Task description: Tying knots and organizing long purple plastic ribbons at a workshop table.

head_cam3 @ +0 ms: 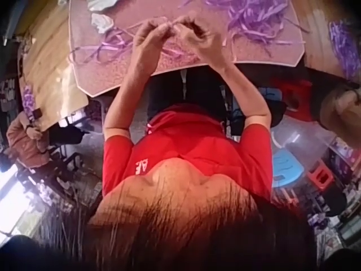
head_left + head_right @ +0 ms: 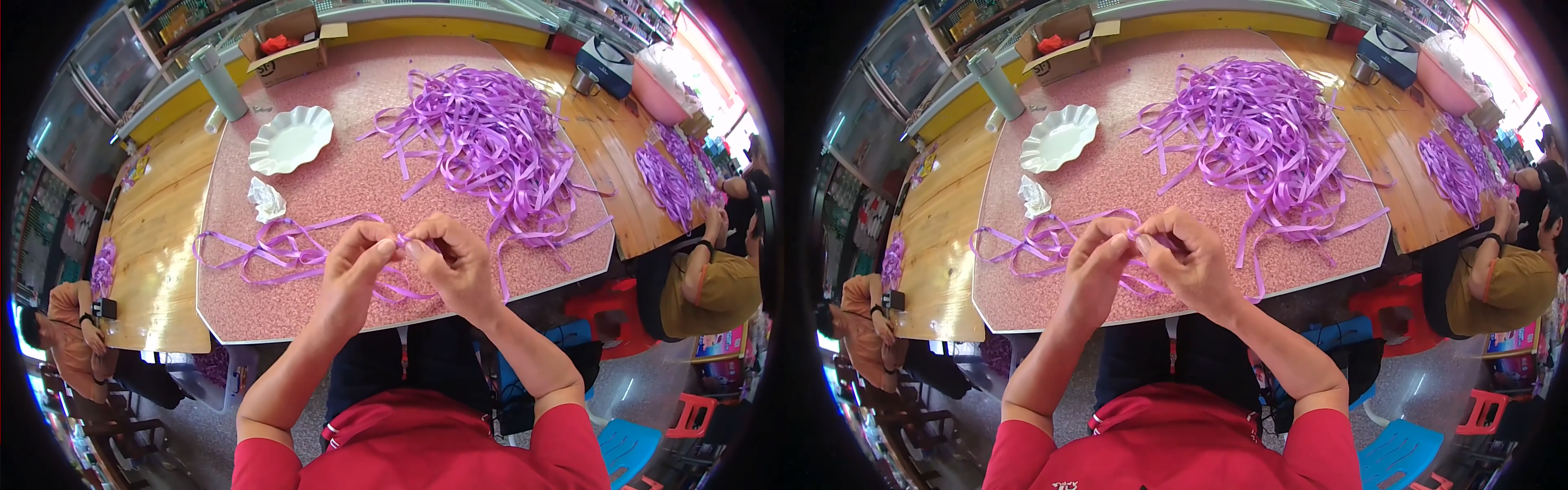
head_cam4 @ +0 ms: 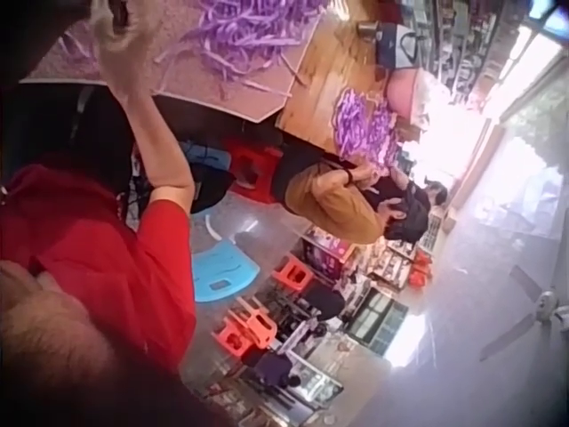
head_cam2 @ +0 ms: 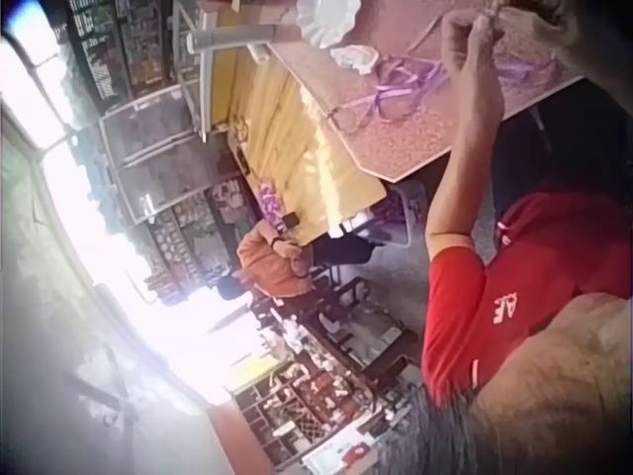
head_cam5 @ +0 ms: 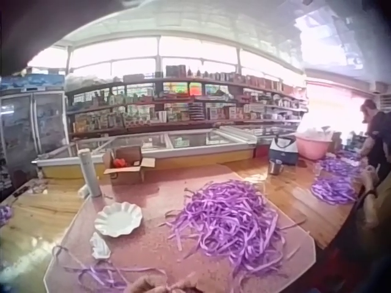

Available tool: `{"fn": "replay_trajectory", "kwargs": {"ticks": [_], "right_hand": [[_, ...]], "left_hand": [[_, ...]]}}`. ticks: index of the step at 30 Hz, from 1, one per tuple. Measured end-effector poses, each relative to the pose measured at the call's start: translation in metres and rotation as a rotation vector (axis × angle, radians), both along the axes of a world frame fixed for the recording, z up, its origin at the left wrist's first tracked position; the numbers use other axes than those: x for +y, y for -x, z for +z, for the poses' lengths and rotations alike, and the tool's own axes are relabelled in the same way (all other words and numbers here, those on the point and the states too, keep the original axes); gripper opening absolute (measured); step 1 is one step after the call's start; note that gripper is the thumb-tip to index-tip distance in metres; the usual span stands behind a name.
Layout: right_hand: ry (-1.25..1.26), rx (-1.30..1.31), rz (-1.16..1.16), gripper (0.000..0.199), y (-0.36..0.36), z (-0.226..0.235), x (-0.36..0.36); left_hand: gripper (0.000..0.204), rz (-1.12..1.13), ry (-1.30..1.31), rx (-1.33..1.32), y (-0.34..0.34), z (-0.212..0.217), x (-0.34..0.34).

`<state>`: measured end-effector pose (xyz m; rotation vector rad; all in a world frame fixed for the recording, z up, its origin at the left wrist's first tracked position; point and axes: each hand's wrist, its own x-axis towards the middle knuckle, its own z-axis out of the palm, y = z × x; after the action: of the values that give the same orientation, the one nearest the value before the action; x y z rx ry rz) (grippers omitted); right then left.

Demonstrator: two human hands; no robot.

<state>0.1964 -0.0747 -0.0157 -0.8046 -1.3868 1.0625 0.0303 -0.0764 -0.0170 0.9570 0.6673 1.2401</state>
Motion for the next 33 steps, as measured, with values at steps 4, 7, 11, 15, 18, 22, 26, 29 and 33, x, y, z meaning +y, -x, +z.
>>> {"fn": "replay_trajectory", "kwargs": {"ticks": [4, 7, 11, 15, 18, 22, 26, 29, 33], "right_hand": [[-0.635, -0.331, -0.108, 0.021, -0.009, 0.003, 0.010], [-0.871, -0.543, -0.153, 0.025, -0.014, 0.001, 0.015], [-0.889, -0.613, -0.117, 0.028, -0.019, 0.002, 0.016], [-0.815, -0.541, -0.044, 0.027, -0.021, 0.005, 0.017], [-0.745, -0.484, -0.027, 0.024, -0.018, 0.007, 0.015], [-0.507, -0.359, -0.006, 0.014, -0.017, 0.008, 0.007], [-0.461, -0.288, 0.006, 0.010, -0.022, 0.008, 0.010], [-0.284, -0.258, 0.058, 0.011, -0.032, 0.012, 0.010], [0.116, -0.185, 0.034, 0.015, -0.040, 0.022, 0.010]], "left_hand": [[0.007, -0.156, 0.135, -0.195, 0.004, 0.005, 0.005], [0.009, -0.247, 0.181, -0.167, 0.012, 0.002, 0.007], [0.010, -0.206, 0.116, 0.053, 0.012, 0.004, 0.003], [0.012, -0.130, -0.064, 0.183, 0.012, 0.010, -0.007], [0.015, -0.168, 0.064, 0.073, 0.006, 0.006, -0.010], [0.018, -0.162, 0.077, 0.028, 0.003, 0.003, -0.006], [0.017, -0.115, 0.063, 0.023, 0.004, -0.001, -0.003], [0.013, -0.079, 0.053, 0.016, 0.011, -0.005, -0.001], [0.007, -0.025, 0.003, 0.036, 0.016, -0.004, 0.000]]}}
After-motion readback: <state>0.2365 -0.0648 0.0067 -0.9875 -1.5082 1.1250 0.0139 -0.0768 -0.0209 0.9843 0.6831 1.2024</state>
